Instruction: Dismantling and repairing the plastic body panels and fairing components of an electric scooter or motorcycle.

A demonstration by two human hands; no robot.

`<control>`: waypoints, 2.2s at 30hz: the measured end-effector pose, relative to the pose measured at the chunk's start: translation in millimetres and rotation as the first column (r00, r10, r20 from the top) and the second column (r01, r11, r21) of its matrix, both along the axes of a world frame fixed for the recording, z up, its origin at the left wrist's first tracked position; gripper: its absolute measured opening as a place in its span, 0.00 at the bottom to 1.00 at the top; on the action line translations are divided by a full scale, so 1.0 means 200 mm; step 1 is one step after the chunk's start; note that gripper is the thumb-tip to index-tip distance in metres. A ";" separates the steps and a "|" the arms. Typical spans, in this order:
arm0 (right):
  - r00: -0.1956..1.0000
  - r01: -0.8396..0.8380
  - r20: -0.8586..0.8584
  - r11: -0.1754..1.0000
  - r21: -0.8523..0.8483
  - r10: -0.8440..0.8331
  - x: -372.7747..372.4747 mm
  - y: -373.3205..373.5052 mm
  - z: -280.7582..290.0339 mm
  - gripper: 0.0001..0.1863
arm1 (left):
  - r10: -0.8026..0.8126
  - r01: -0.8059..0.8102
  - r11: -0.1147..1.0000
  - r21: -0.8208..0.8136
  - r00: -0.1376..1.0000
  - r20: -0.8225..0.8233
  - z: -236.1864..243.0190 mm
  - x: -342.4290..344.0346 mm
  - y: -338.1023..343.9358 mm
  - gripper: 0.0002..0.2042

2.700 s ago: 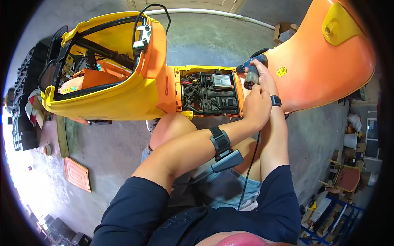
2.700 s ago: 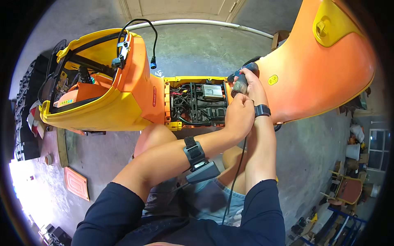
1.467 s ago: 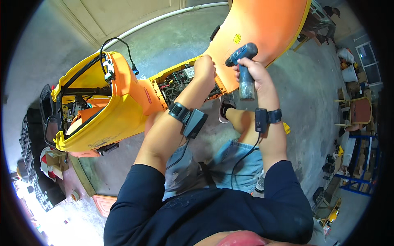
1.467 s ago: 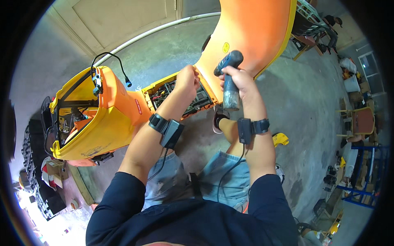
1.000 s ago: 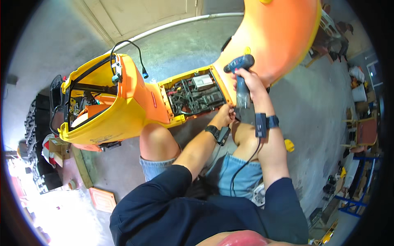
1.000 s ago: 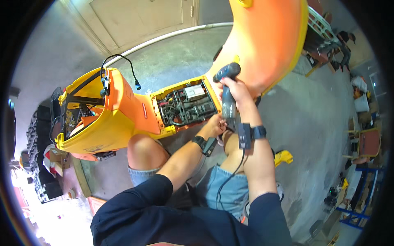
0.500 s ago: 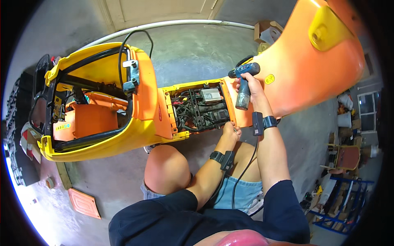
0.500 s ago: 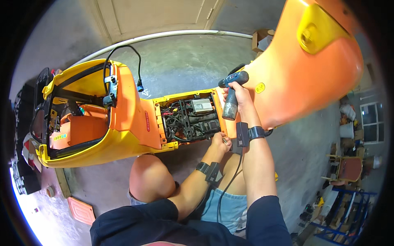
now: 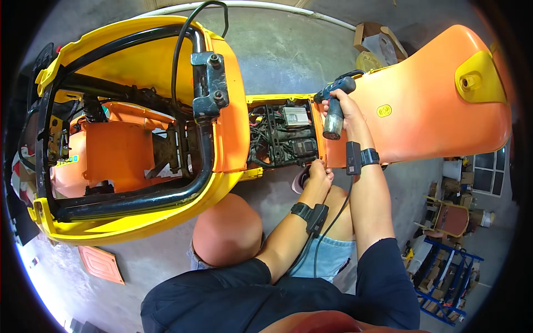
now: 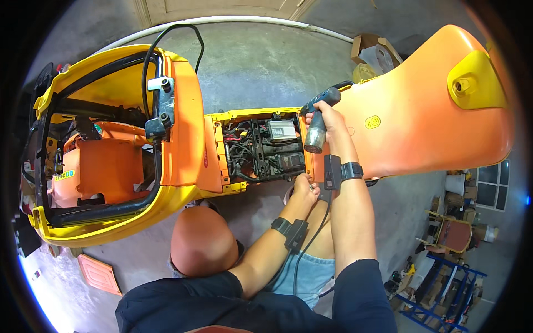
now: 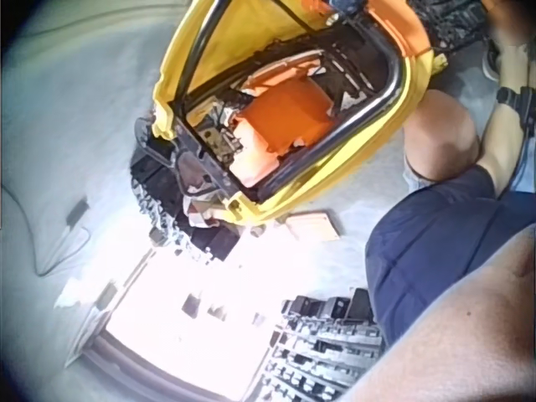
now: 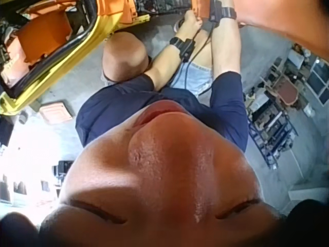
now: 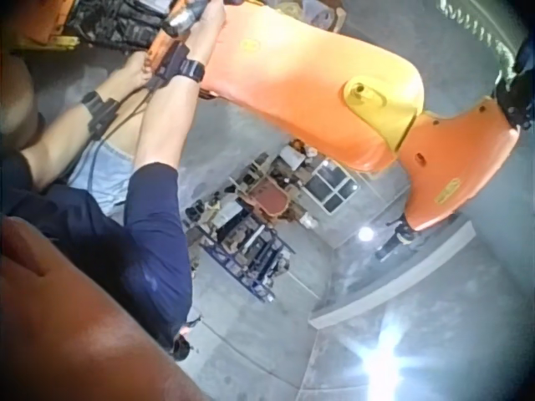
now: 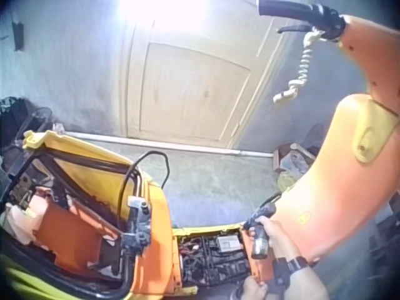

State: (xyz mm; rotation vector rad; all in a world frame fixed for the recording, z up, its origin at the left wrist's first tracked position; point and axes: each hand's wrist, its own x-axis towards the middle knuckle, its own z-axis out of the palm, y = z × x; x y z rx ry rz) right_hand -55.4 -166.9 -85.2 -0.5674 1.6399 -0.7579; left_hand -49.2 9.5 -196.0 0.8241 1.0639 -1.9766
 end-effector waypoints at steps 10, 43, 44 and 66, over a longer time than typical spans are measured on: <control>0.999 -0.041 -0.034 0.998 0.043 0.042 0.01 -0.03 -0.06 0.12 | -0.042 0.043 0.998 -0.049 0.999 0.022 0.01 0.01 0.01 0.01; 1.000 -0.021 -0.021 0.999 0.036 0.022 0.06 -0.05 0.02 0.12 | -0.007 0.013 0.978 -0.206 1.000 0.029 -0.01 0.03 0.05 0.02; 1.000 -0.021 -0.023 0.999 0.035 0.022 0.04 -0.06 0.01 0.12 | -0.007 0.013 0.976 -0.216 1.000 0.028 -0.01 0.02 0.05 0.01; 0.998 -0.058 -0.022 0.997 0.059 0.059 0.05 -0.09 -0.01 0.12 | -0.020 0.022 0.977 -0.214 1.000 0.008 -0.01 0.03 0.05 0.04</control>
